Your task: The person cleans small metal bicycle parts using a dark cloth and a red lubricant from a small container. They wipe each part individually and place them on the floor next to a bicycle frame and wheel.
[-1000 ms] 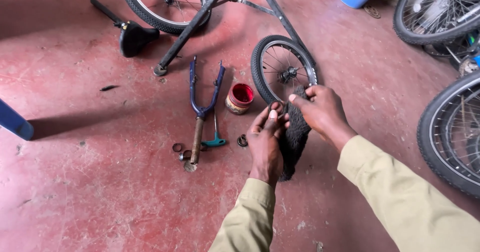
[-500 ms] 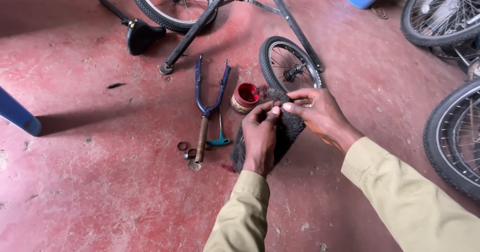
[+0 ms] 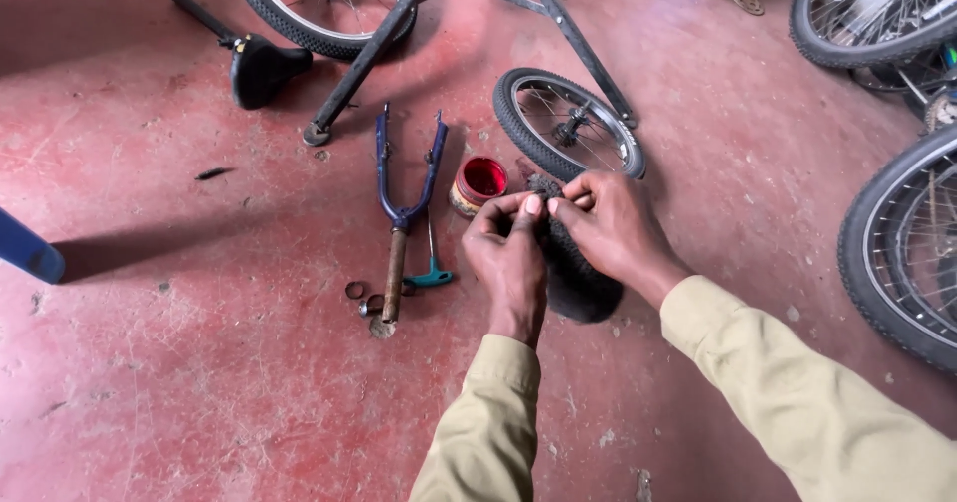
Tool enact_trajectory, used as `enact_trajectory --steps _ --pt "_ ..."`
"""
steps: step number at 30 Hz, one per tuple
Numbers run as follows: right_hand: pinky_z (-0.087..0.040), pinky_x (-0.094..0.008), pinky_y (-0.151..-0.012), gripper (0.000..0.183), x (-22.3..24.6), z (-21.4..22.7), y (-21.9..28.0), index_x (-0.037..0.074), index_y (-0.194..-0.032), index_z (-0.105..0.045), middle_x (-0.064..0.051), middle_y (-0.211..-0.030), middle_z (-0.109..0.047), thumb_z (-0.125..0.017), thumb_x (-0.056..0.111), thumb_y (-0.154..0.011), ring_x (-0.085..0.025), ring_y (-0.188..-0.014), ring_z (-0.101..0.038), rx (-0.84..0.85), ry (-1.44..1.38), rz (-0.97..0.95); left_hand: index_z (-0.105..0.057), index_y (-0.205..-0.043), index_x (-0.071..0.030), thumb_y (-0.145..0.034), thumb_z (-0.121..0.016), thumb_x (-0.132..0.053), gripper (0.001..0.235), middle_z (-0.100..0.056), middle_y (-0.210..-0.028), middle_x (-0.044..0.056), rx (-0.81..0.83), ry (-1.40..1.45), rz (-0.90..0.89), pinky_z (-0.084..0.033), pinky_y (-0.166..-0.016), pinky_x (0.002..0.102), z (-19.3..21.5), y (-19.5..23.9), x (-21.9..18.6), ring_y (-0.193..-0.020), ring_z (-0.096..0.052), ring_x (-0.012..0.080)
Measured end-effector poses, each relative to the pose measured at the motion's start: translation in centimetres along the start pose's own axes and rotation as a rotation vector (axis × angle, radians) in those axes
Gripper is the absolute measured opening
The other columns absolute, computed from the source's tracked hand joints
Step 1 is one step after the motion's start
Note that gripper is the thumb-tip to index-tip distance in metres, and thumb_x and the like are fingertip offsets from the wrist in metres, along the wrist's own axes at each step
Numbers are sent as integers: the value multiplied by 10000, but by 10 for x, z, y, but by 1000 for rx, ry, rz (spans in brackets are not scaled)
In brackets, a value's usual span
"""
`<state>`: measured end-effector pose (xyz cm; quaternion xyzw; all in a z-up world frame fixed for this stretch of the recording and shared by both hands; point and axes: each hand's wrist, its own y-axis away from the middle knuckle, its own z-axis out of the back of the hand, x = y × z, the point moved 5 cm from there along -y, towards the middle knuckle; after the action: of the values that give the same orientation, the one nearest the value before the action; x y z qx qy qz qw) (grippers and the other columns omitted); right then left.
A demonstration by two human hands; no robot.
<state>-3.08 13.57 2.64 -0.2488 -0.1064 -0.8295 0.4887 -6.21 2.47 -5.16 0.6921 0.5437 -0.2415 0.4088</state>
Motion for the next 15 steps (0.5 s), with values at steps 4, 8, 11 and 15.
enact_trajectory --steps 4,8,11,15 --pt "-399 -252 -468 115 -21 -21 1 81 -722 -698 28 -602 -566 -691 189 -684 -55 -575 -523 -15 -325 -202 -722 -841 -20 -764 -700 -21 80 -608 -627 60 -52 97 -19 -454 -545 218 1 11 -13 -635 -514 98" --pt "-459 -316 -538 157 -28 -20 10 65 -756 -713 -89 -632 -604 -708 200 -676 -138 -624 -585 -18 -413 -306 -677 -862 18 -806 -656 -18 69 -596 -652 79 -2 162 44 -448 -520 199 -1 12 2 -603 -526 114" --pt "-477 -325 -543 190 -23 -7 3 77 -845 -710 -89 -662 -637 -702 199 -699 -160 -649 -622 -14 -219 -160 -675 -892 -40 -832 -630 -98 95 -639 -687 73 112 -91 36 -486 -587 255 -1 -2 7 -653 -595 148" --pt "-539 -295 -530 225 -25 -10 -7 75 -936 -713 -85 -729 -693 -725 151 -725 -206 -670 -677 -71 32 136 -696 -898 -267 -818 -617 -304 119 -703 -784 -17 270 -699 -45 -524 -750 361 1 -9 -3 -882 -677 206"
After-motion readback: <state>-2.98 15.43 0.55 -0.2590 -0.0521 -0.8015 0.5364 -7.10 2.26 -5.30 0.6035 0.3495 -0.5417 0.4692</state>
